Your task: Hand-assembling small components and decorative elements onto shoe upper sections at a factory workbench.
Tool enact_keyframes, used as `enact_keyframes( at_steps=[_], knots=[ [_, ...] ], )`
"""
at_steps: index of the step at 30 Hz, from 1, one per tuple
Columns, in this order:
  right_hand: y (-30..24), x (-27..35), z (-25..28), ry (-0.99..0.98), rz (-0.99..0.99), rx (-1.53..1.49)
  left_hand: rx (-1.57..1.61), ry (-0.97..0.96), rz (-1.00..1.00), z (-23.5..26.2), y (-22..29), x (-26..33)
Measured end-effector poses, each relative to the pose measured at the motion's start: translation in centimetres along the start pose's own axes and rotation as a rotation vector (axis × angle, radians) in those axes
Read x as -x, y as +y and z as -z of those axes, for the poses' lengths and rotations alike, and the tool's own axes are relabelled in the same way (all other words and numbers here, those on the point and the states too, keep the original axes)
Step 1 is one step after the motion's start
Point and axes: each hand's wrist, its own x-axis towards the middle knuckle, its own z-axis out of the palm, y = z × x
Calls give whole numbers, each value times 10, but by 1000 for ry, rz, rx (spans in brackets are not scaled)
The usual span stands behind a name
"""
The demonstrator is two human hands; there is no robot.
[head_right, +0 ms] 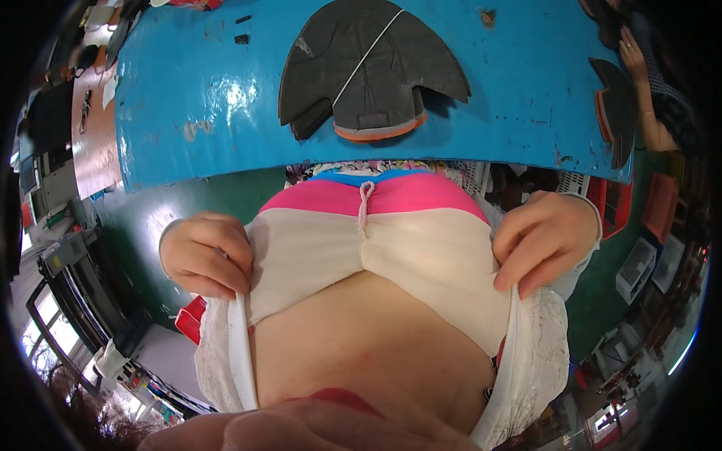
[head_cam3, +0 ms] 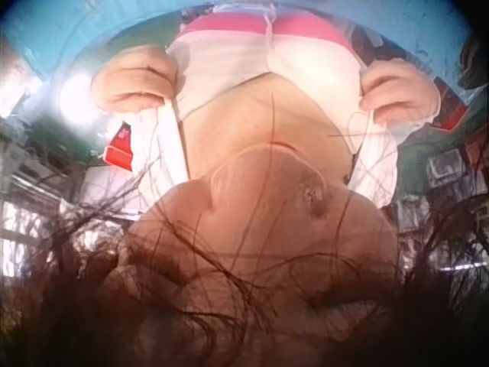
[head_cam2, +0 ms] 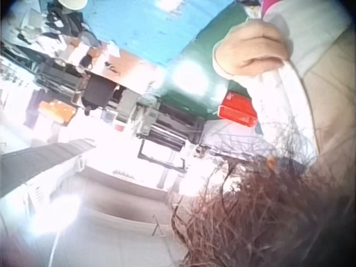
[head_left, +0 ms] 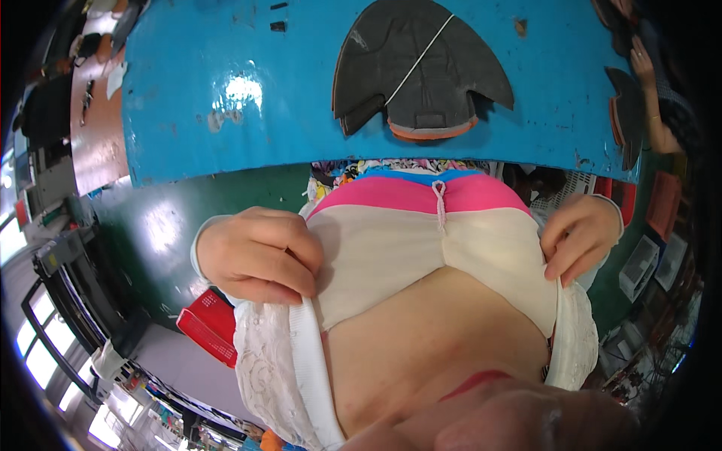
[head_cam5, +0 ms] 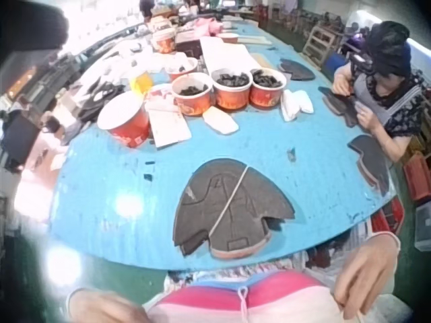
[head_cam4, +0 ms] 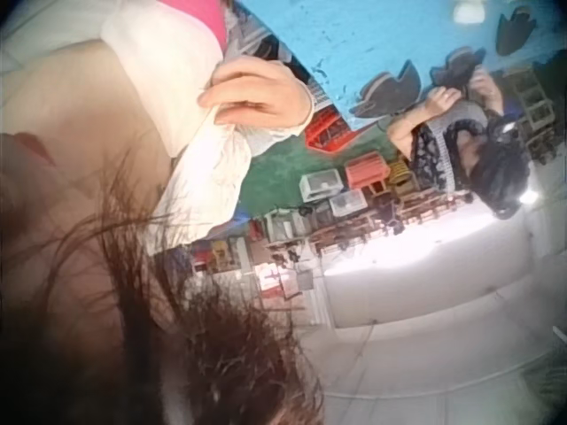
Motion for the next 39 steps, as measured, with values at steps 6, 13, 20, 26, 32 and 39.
enact_keyframes(
  at_steps=[6, 13, 20, 26, 32, 39],
  knots=[
    [8, 22, -4, 130, -76, -129, 84, 57, -4, 2, -8, -4],
    [-6, -101, 52, 29, 32, 269, -23, -103, -124, 22, -14, -66],
    [82, -94, 73, 525, -153, 1031, -807, 681, 243, 18, -106, -69],
    [83, -115, 74, 289, -160, 1473, -1001, 733, 191, 17, -141, -61],
    [80, -114, 87, -32, -59, 1671, -1195, 513, 365, 23, -120, -79],
    [42, -114, 75, -132, -964, 1130, -1396, 367, 489, 22, -115, -88]
  ],
)
